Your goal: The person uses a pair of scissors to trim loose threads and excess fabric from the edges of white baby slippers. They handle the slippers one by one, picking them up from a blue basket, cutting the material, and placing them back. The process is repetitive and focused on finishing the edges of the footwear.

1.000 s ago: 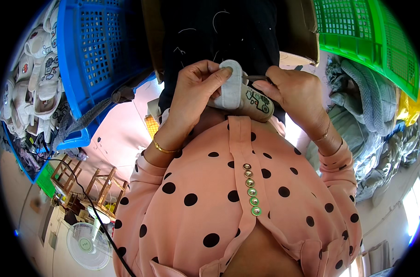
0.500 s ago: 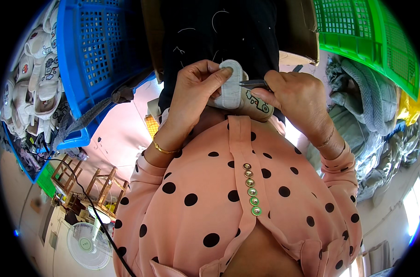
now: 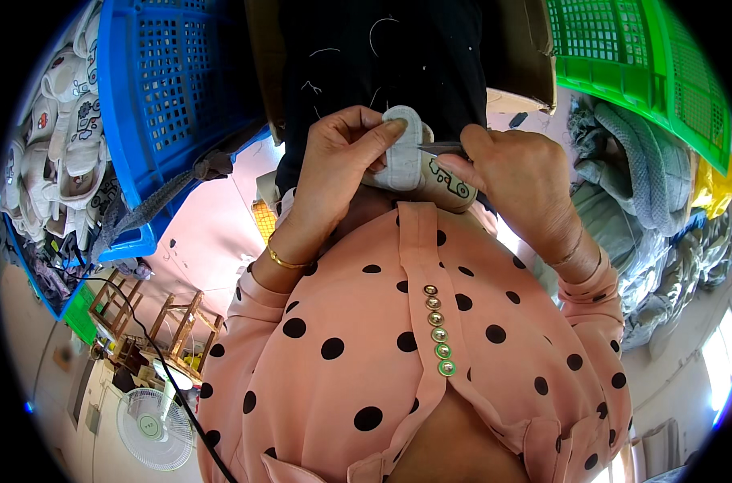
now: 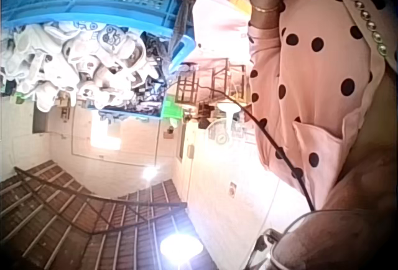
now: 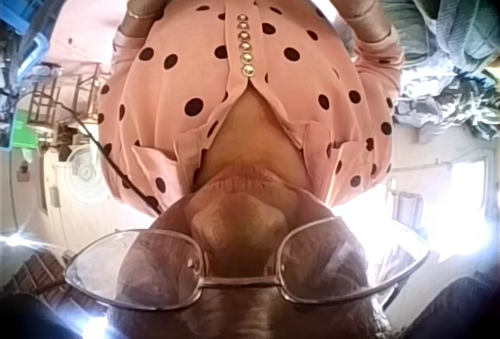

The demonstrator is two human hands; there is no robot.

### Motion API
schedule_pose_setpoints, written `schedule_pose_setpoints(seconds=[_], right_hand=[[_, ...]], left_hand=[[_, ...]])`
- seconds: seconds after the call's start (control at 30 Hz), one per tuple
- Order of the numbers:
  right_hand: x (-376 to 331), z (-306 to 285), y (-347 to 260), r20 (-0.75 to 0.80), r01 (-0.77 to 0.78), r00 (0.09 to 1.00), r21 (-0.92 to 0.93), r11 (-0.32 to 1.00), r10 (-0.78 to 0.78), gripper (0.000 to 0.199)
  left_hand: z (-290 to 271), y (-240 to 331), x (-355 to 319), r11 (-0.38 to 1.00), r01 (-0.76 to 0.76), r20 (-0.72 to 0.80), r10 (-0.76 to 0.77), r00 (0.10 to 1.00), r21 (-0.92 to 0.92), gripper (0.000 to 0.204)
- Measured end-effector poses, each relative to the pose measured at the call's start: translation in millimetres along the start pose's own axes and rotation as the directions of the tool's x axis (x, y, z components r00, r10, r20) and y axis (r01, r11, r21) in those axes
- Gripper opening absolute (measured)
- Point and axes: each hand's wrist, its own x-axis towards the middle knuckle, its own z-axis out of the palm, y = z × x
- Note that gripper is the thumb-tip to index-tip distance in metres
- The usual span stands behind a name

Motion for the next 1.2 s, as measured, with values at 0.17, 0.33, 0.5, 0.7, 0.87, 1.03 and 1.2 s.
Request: schedule_pose_setpoints(seconds=[0.17,0.33,0.5,0.7,0.87,1.03,1.2], right_hand=[[-1.0,12.3,6.8,-0.096,0.004,0.995,0.083,0.997,0.004,0.04],[8.6,33.2,8.6,-0.177,-0.101,0.942,0.664,0.741,0.287,0.043],[26.5,63.8,13.8,-0.299,-0.171,0.908,0.377,0.91,0.294,0.038],[27.8,45.7,0.5,-0.257,-0.117,0.917,0.56,0.82,0.306,0.035],[34.9,61.6,58.0,-0.371,-0.351,0.741,0.496,0.794,0.56,0.028],[32.9,51.9,-1.7,0.305,-0.324,0.944,0.927,0.19,0.125,0.032],[39.5,51.5,0.1,0.43,-0.42,0.899,0.901,-0.108,0.088,0.029]], left_hand=[[0.2,0.5,-2.4,1.0,0.02,-0.015,-0.02,1.0,0.006,0.016],[-4.2,-1.0,-0.7,1.0,0.019,0.034,-0.019,0.999,0.002,0.016],[-5.0,-0.4,-1.2,1.0,0.017,0.047,-0.016,0.999,-0.02,0.015],[-0.8,3.2,-1.8,1.0,0.006,0.043,-0.007,0.999,0.018,0.015],[-8.3,6.7,5.8,0.996,-0.054,0.031,0.052,0.998,0.066,0.015],[-5.0,11.5,13.3,0.995,-0.047,0.054,0.042,0.998,0.085,0.018],[-11.4,9.8,3.3,0.659,-0.516,0.098,0.562,0.821,0.547,0.027]])
